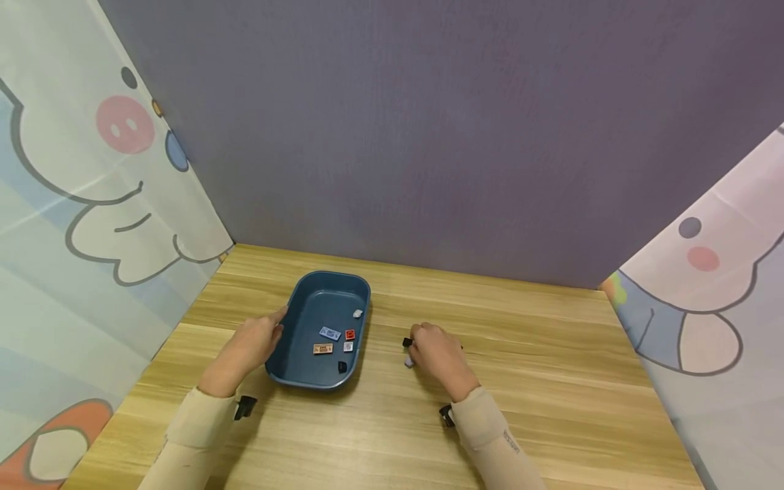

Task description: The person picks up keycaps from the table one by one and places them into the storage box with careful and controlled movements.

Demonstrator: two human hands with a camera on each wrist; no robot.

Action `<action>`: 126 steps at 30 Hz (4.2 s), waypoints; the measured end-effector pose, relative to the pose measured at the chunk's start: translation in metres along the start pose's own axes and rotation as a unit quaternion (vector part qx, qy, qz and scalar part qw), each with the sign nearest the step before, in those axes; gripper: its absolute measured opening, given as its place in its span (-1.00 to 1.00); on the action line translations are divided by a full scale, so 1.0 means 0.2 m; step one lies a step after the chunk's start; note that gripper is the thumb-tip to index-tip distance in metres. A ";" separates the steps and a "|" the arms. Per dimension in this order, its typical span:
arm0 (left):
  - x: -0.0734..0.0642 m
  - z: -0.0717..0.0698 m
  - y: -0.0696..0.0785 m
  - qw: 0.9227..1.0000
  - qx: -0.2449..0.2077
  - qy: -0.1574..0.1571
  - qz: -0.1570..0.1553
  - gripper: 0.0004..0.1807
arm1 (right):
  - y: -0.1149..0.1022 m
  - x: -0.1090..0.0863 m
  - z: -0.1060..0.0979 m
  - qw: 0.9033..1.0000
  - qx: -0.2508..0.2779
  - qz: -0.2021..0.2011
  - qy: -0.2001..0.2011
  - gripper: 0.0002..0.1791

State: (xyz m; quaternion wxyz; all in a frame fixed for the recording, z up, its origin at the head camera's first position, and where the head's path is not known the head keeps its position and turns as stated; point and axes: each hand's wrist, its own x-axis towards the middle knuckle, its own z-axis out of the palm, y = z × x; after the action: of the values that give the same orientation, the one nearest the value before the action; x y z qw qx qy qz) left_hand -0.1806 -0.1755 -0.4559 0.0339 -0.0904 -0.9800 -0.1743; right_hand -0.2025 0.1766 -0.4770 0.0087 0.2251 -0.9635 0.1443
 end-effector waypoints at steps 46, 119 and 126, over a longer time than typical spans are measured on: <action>0.00 0.01 0.00 1.000 -0.008 0.003 -0.006 -0.55 | -0.38 0.42 -0.07 0.996 0.002 -0.094 0.006 -0.70; -0.01 0.00 0.00 1.000 -0.010 0.017 0.007 -0.55 | 0.24 -0.34 -0.10 0.997 0.003 0.065 -0.041 -0.77; -0.01 -0.01 0.00 1.000 -0.006 0.010 0.009 -0.54 | 0.26 -0.35 -0.07 0.995 0.015 0.080 -0.051 -0.78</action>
State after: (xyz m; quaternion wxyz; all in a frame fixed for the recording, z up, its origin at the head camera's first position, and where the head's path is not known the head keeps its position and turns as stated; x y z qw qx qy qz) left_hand -0.1778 -0.1760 -0.4544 0.0449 -0.0980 -0.9775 -0.1811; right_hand -0.1634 0.2545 -0.4835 -0.0556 0.1550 -0.9754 0.1469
